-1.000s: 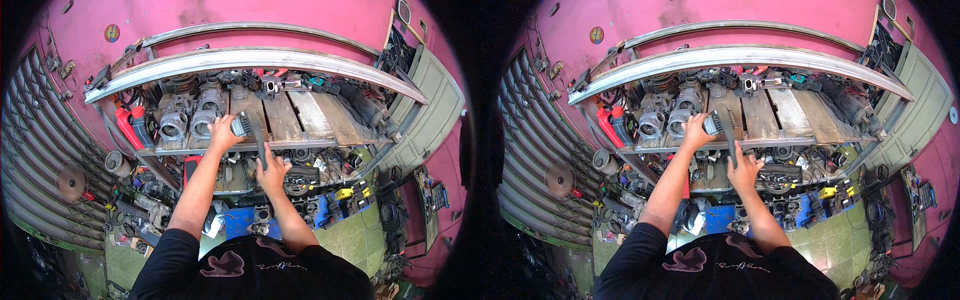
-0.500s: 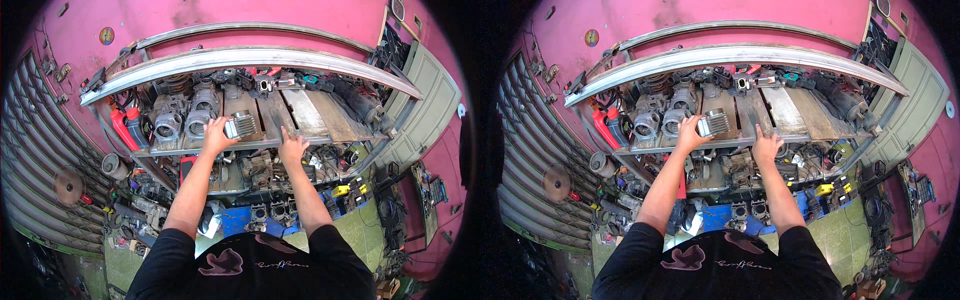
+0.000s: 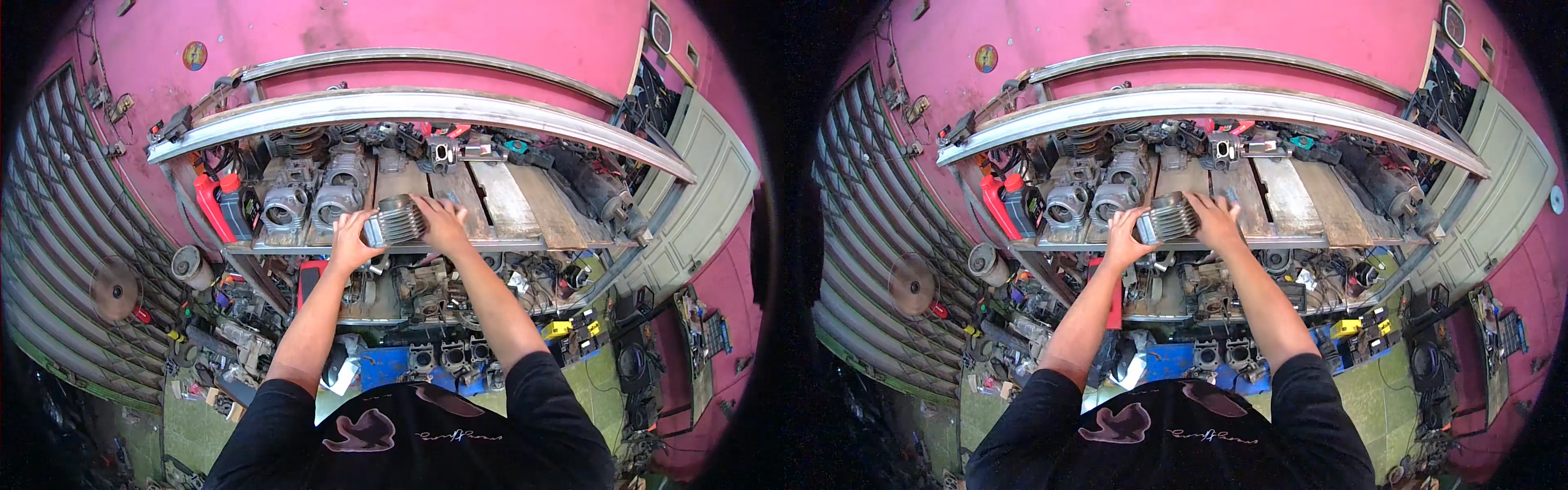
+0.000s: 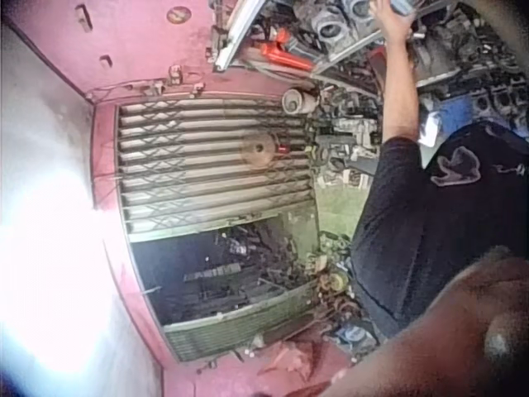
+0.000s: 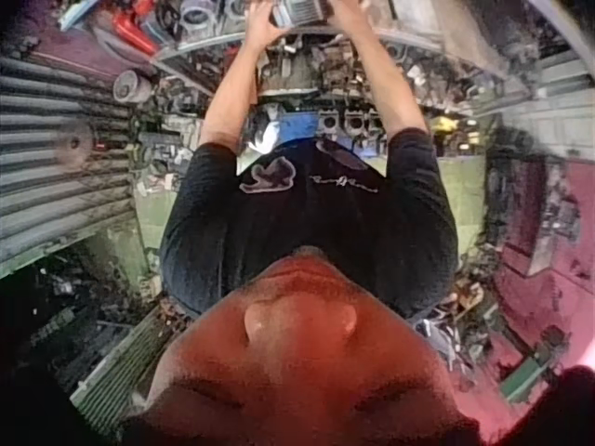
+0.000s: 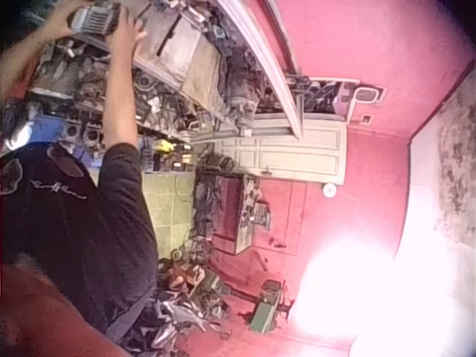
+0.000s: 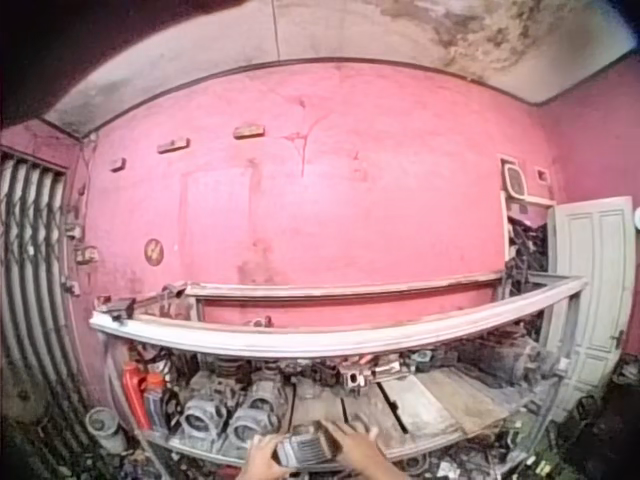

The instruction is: The person uses a wire brush to clean the surfaces of several metal engine components on a workbench. They pick up each part, scrub it thoroughly, and place it back on the bench.

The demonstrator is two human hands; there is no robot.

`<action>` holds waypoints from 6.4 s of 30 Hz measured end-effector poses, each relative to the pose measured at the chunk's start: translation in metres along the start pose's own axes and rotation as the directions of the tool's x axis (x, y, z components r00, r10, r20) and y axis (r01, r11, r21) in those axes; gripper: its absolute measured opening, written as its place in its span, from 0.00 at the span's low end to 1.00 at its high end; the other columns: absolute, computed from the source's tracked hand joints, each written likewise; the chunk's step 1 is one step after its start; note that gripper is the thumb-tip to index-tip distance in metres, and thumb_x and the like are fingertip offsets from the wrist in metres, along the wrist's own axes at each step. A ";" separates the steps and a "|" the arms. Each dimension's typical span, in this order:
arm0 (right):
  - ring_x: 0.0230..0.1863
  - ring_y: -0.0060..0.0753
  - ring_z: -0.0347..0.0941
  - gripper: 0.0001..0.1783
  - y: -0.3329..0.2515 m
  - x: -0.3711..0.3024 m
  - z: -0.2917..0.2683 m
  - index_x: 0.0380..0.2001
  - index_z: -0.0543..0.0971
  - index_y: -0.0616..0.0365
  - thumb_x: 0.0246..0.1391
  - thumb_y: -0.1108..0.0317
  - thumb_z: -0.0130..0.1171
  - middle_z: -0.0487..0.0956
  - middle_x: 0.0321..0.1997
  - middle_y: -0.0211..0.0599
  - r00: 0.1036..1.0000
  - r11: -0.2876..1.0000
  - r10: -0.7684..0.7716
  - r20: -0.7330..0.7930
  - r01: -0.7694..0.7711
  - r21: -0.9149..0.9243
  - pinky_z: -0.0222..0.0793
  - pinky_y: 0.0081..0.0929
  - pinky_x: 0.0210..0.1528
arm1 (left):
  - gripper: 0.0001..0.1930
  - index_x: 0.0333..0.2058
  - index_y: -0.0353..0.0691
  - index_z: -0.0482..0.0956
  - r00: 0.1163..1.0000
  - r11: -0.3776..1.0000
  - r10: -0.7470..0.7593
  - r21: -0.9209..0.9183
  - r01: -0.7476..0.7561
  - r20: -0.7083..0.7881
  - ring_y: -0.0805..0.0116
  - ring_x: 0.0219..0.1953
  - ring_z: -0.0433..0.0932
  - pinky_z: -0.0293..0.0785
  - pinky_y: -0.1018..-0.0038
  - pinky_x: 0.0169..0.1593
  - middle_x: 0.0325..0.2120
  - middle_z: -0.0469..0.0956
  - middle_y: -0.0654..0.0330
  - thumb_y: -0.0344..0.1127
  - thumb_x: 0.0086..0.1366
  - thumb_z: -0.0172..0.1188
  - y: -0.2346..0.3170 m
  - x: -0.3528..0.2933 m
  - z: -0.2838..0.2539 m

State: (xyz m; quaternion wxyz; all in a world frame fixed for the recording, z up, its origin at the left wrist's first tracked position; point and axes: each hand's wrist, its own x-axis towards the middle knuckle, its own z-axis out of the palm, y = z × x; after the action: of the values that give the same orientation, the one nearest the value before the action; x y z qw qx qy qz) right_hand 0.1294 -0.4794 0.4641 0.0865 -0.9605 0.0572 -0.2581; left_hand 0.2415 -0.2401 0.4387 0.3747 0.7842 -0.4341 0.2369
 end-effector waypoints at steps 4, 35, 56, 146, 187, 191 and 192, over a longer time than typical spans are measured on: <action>0.70 0.38 0.67 0.49 0.009 0.022 -0.005 0.66 0.76 0.43 0.34 0.58 0.80 0.78 0.67 0.30 0.986 0.984 -0.160 0.051 0.155 0.092 0.44 0.69 0.72 | 0.44 0.58 0.49 0.78 1.000 1.000 -0.029 -0.010 0.029 -0.002 0.54 0.57 0.72 0.61 0.55 0.63 0.56 0.80 0.63 0.43 0.37 0.82 0.000 -0.002 -0.003; 0.72 0.48 0.59 0.45 0.030 -0.039 0.014 0.63 0.76 0.49 0.44 0.41 0.77 0.75 0.65 0.35 0.899 0.919 0.339 -0.276 -0.379 -0.105 0.42 0.78 0.71 | 0.55 0.67 0.53 0.73 0.977 0.974 -0.085 0.222 0.040 0.198 0.53 0.64 0.68 0.61 0.43 0.63 0.62 0.77 0.65 0.53 0.35 0.85 0.039 0.062 0.006; 0.47 0.50 0.77 0.33 0.013 -0.138 0.021 0.72 0.70 0.45 0.66 0.52 0.60 0.86 0.36 0.46 0.714 0.749 0.657 -0.244 -0.655 0.101 0.51 0.55 0.54 | 0.55 0.68 0.53 0.71 0.963 0.981 -0.188 0.081 0.175 0.193 0.47 0.60 0.72 0.67 0.50 0.63 0.61 0.79 0.61 0.51 0.37 0.85 0.024 0.057 0.016; 0.43 0.38 0.72 0.42 -0.093 -0.140 0.012 0.73 0.69 0.40 0.55 0.61 0.70 0.79 0.35 0.31 0.926 0.988 0.045 -0.374 -0.097 -0.121 0.55 0.47 0.46 | 0.56 0.69 0.46 0.69 0.947 0.972 -0.234 0.037 0.232 0.220 0.41 0.54 0.82 0.80 0.52 0.58 0.54 0.83 0.45 0.48 0.38 0.84 0.009 0.060 0.027; 0.59 0.44 0.70 0.34 0.076 -0.068 -0.015 0.71 0.72 0.38 0.60 0.65 0.61 0.81 0.55 0.35 0.967 0.900 0.219 -0.128 -0.251 -0.357 0.57 0.63 0.63 | 0.57 0.71 0.52 0.67 0.927 0.972 -0.230 0.017 0.236 0.297 0.44 0.50 0.84 0.81 0.53 0.55 0.48 0.86 0.47 0.50 0.39 0.84 0.004 0.065 0.029; 0.65 0.46 0.66 0.31 0.097 -0.052 0.009 0.71 0.71 0.37 0.65 0.66 0.53 0.78 0.60 0.34 0.984 0.884 0.178 0.013 -0.154 -0.441 0.52 0.69 0.69 | 0.57 0.70 0.52 0.67 0.932 0.974 -0.227 0.040 0.225 0.282 0.43 0.50 0.84 0.81 0.53 0.55 0.47 0.86 0.46 0.49 0.39 0.84 0.008 0.062 0.028; 0.66 0.46 0.65 0.31 0.096 -0.051 0.012 0.71 0.71 0.37 0.65 0.66 0.53 0.77 0.61 0.34 0.984 0.882 0.171 0.043 -0.133 -0.453 0.52 0.69 0.69 | 0.57 0.70 0.53 0.66 0.938 0.975 -0.222 0.065 0.212 0.264 0.43 0.50 0.84 0.81 0.52 0.55 0.47 0.86 0.46 0.49 0.39 0.84 0.007 0.059 0.026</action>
State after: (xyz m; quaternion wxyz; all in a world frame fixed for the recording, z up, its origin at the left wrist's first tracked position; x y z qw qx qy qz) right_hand 0.0854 -0.5641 0.4103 -0.1147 -0.9569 0.1865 -0.1909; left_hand 0.2666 -0.2930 0.4668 0.3219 0.8588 -0.3876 0.0927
